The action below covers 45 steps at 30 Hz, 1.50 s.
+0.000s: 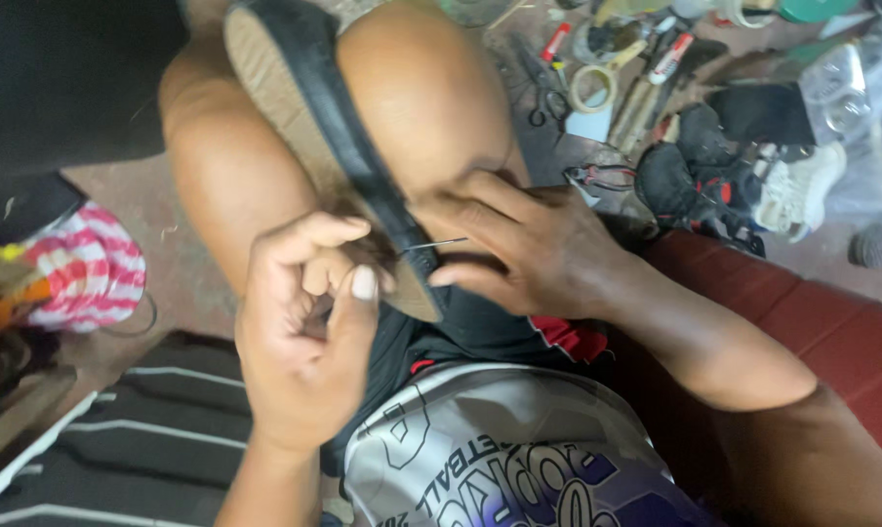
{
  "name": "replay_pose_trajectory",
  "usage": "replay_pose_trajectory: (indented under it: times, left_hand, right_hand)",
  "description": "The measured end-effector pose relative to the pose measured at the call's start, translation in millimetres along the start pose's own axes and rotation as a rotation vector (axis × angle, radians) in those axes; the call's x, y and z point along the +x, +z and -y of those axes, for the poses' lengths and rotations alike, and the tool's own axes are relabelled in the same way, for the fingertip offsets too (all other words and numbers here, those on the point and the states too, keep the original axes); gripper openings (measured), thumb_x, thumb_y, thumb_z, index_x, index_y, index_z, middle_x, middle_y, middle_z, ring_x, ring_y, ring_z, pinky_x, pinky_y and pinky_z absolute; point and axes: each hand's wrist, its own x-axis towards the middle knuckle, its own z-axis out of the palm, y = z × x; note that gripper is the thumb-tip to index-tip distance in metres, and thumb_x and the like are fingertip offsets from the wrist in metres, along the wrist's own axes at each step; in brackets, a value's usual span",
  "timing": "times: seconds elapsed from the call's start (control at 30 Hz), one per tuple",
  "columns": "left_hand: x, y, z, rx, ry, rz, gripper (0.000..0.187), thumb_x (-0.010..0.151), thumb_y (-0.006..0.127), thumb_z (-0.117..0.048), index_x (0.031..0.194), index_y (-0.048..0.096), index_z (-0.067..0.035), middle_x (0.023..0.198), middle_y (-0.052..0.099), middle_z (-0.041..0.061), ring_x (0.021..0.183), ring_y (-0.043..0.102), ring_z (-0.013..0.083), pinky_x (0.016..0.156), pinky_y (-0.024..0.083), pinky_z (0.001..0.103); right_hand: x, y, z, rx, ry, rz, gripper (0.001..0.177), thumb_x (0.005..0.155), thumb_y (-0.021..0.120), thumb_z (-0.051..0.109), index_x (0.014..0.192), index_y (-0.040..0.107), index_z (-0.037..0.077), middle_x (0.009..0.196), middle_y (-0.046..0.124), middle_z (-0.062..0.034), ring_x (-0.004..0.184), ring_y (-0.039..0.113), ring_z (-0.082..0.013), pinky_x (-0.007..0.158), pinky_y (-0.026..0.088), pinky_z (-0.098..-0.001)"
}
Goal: The person is sitting on the floor and sewing a black shoe using a needle and thread. They repeatedly push the needle through the sole and pull the thread to stitch the shoe's edge.
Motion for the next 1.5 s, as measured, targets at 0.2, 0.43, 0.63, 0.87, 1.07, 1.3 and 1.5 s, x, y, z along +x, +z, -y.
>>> replay_pose_trajectory:
  times: [0.2, 0.43, 0.63, 0.87, 1.07, 1.3, 1.5]
  left_hand:
    - [8, 0, -4, 0.456, 0.121, 0.315, 0.052, 0.093, 0.065, 0.008, 0.141, 0.053, -0.010, 0.113, 0.070, 0.001, 0.080, 0.075, 0.0083, 0.069, 0.060, 0.023]
    - [9, 14, 10, 0.559, 0.283, 0.161, 0.087, 0.076, 0.084, 0.001, 0.151, 0.042, -0.011, 0.107, 0.057, 0.008, 0.078, 0.058, 0.0148, 0.068, 0.055, 0.028]
    - [4, 12, 15, 0.505, 0.219, 0.140, 0.100, 0.073, 0.096, -0.008, 0.155, 0.038, -0.010, 0.100, 0.053, 0.006, 0.074, 0.058, 0.0129, 0.067, 0.056, 0.027]
    - [5, 8, 17, 0.401, 0.260, 0.142, 0.104, 0.076, 0.094, -0.006, 0.159, 0.031, -0.008, 0.129, 0.059, 0.011, 0.081, 0.069, 0.0133, 0.067, 0.061, 0.025]
    - [5, 8, 14, 0.362, 0.256, 0.170, 0.095, 0.080, 0.088, -0.002, 0.157, 0.032, -0.006, 0.151, 0.054, 0.016, 0.081, 0.072, 0.0115, 0.068, 0.061, 0.024]
    - [-3, -19, 10, 0.583, 0.290, 0.008, 0.049, 0.088, 0.073, 0.003, 0.134, 0.060, -0.003, 0.141, 0.058, 0.016, 0.081, 0.069, 0.0142, 0.061, 0.056, 0.024]
    - [-8, -20, 47, 0.843, 0.436, -0.057, 0.027, 0.091, 0.082, -0.012, 0.110, 0.064, -0.007, 0.093, 0.063, 0.007, 0.081, 0.062, 0.0274, 0.073, 0.051, 0.041]
  right_hand:
    - [-2, -36, -1, 0.525, 0.204, 0.087, 0.010, 0.095, 0.076, 0.015, 0.096, 0.070, 0.007, 0.085, 0.073, -0.0047, 0.073, 0.071, -0.0114, 0.062, 0.057, -0.0290]
    - [18, -12, 21, 0.162, 0.054, -0.025, 0.008, 0.092, 0.079, 0.013, 0.093, 0.071, 0.010, 0.085, 0.071, -0.0039, 0.073, 0.070, -0.0181, 0.061, 0.056, -0.0353]
    - [-37, -57, -73, -0.241, 0.400, -0.076, 0.024, 0.086, 0.065, -0.004, 0.104, 0.072, 0.011, 0.091, 0.072, -0.0048, 0.077, 0.071, -0.0203, 0.068, 0.055, -0.0346]
    - [-72, -96, -110, -0.586, 0.766, -0.065, 0.021, 0.112, 0.052, 0.013, 0.124, 0.056, -0.004, 0.083, 0.063, -0.0221, 0.071, 0.064, -0.0381, 0.064, 0.051, -0.0448]
    - [-49, -18, 5, -0.801, -0.127, 0.269, 0.026, 0.099, 0.058, 0.018, 0.109, 0.066, -0.004, 0.128, 0.072, -0.0216, 0.082, 0.067, -0.0287, 0.047, 0.041, -0.0362]
    - [5, -18, 36, 0.867, 0.449, -0.198, 0.033, 0.106, 0.047, 0.013, 0.135, 0.049, -0.002, 0.090, 0.057, -0.0032, 0.073, 0.052, -0.0102, 0.068, 0.043, -0.0260]
    - [-6, -5, 40, 0.795, 0.510, -0.074, 0.058, 0.095, 0.071, 0.000, 0.145, 0.044, 0.002, 0.085, 0.047, 0.0007, 0.070, 0.040, -0.0063, 0.063, 0.031, -0.0226]
